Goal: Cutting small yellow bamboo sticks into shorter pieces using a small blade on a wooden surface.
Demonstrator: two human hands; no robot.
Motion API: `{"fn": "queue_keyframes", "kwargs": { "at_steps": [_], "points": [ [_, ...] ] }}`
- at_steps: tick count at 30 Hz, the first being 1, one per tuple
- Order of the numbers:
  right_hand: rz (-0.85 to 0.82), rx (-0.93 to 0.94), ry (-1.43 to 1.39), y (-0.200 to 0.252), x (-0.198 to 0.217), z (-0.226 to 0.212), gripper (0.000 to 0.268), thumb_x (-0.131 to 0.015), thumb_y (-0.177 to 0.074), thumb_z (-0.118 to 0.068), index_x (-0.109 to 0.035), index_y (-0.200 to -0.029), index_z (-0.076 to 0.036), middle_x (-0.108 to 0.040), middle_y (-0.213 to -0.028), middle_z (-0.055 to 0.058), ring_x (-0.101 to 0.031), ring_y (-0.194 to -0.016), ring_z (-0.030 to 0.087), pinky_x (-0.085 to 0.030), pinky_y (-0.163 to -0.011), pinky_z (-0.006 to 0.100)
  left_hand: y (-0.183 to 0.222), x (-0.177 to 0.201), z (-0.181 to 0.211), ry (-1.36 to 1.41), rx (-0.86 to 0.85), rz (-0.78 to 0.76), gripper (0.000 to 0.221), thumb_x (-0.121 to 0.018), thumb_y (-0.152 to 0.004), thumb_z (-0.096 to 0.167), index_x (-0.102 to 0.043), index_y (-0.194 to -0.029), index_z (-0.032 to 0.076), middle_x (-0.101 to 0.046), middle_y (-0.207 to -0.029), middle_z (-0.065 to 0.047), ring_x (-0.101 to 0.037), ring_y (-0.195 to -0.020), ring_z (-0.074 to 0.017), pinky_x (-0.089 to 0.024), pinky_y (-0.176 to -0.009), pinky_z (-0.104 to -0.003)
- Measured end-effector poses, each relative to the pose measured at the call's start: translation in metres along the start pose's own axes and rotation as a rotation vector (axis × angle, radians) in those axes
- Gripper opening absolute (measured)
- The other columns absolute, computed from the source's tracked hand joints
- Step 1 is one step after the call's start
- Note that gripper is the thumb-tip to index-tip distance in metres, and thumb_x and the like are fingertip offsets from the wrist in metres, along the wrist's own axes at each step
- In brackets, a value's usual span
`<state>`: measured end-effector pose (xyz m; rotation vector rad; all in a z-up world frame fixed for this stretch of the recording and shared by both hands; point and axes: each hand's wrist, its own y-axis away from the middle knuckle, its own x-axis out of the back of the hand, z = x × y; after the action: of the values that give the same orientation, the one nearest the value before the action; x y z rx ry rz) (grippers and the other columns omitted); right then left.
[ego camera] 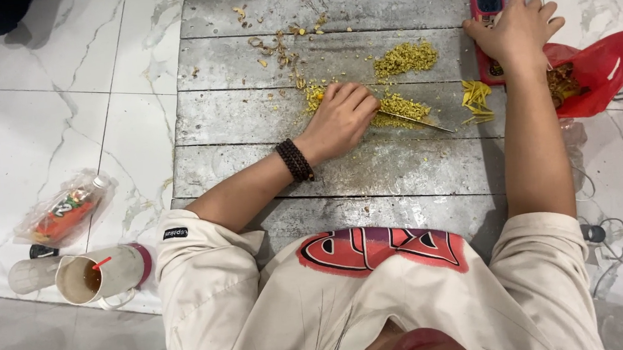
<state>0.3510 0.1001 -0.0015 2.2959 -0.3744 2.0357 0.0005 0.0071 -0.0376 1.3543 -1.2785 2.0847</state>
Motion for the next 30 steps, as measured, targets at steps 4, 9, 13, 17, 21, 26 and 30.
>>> {"fn": "queue_keyframes", "kwargs": {
  "at_steps": [4,9,13,17,21,26,30],
  "points": [
    [-0.019,0.146,-0.089,0.051,0.062,-0.045,0.064,-0.067,-0.108,-0.041,-0.046,-0.147,0.005,-0.048,-0.141,0.034,-0.039,-0.127,0.051,-0.03,-0.101,0.07,-0.001,0.002,0.001,0.026,0.013,-0.027,0.017,-0.055,-0.105,0.02,-0.064,-0.115,0.01,-0.068,-0.115,-0.01,-0.06,-0.11,-0.0262,-0.043,-0.099,-0.046],
    [0.165,0.71,-0.3,0.137,0.044,-0.04,0.013,-0.08,-0.097,-0.02,-0.071,-0.096,-0.011,-0.065,-0.086,0.008,-0.059,-0.088,0.032,-0.043,-0.082,0.045,-0.002,-0.002,-0.003,-0.003,-0.075,0.166,0.009,-0.057,-0.102,0.021,-0.058,-0.098,0.013,-0.058,-0.094,-0.005,-0.059,-0.104,-0.0265,-0.041,-0.091,-0.04],
    [0.21,0.676,-0.295,0.163,0.02,-0.027,0.017,-0.079,-0.098,-0.026,-0.069,-0.093,-0.013,-0.06,-0.085,0.007,-0.058,-0.089,0.03,-0.041,-0.082,0.043,-0.002,-0.001,-0.003,0.001,-0.086,0.154,0.009,-0.06,-0.101,0.02,-0.058,-0.1,0.012,-0.058,-0.094,-0.005,-0.059,-0.104,-0.027,-0.041,-0.091,-0.04],
    [0.25,0.689,-0.327,0.158,0.011,-0.021,0.015,-0.079,-0.097,-0.027,-0.07,-0.097,-0.016,-0.06,-0.085,0.004,-0.057,-0.089,0.027,-0.041,-0.084,0.041,-0.003,-0.002,-0.003,0.008,-0.076,0.139,0.008,-0.064,-0.098,0.02,-0.06,-0.101,0.013,-0.059,-0.094,-0.004,-0.06,-0.104,-0.0267,-0.041,-0.091,-0.041],
    [0.328,0.564,-0.096,0.138,0.009,-0.009,0.032,-0.083,-0.091,-0.03,-0.07,-0.114,-0.013,-0.063,-0.102,0.009,-0.057,-0.098,0.03,-0.042,-0.084,0.045,-0.003,-0.001,-0.003,0.021,-0.057,0.129,0.008,-0.065,-0.097,0.018,-0.061,-0.101,0.013,-0.06,-0.093,-0.005,-0.06,-0.103,-0.0271,-0.042,-0.091,-0.042],
    [0.155,0.28,-0.051,0.074,0.038,-0.008,0.055,-0.07,-0.108,-0.025,-0.046,-0.148,0.005,-0.049,-0.142,0.03,-0.045,-0.127,0.047,-0.037,-0.101,0.062,-0.003,0.005,0.004,0.032,0.051,-0.05,0.018,-0.059,-0.103,0.02,-0.066,-0.116,0.01,-0.07,-0.115,-0.01,-0.062,-0.11,-0.0256,-0.041,-0.101,-0.046],
    [0.092,0.13,-0.056,0.031,-0.003,0.011,0.089,-0.069,-0.107,-0.062,-0.031,-0.154,0.004,-0.052,-0.133,0.036,-0.045,-0.115,0.053,-0.04,-0.086,0.064,-0.002,0.002,0.001,0.017,0.034,-0.041,0.019,-0.059,-0.103,0.022,-0.065,-0.117,0.011,-0.07,-0.116,-0.01,-0.061,-0.11,-0.025,-0.041,-0.099,-0.044]
  ]
}}
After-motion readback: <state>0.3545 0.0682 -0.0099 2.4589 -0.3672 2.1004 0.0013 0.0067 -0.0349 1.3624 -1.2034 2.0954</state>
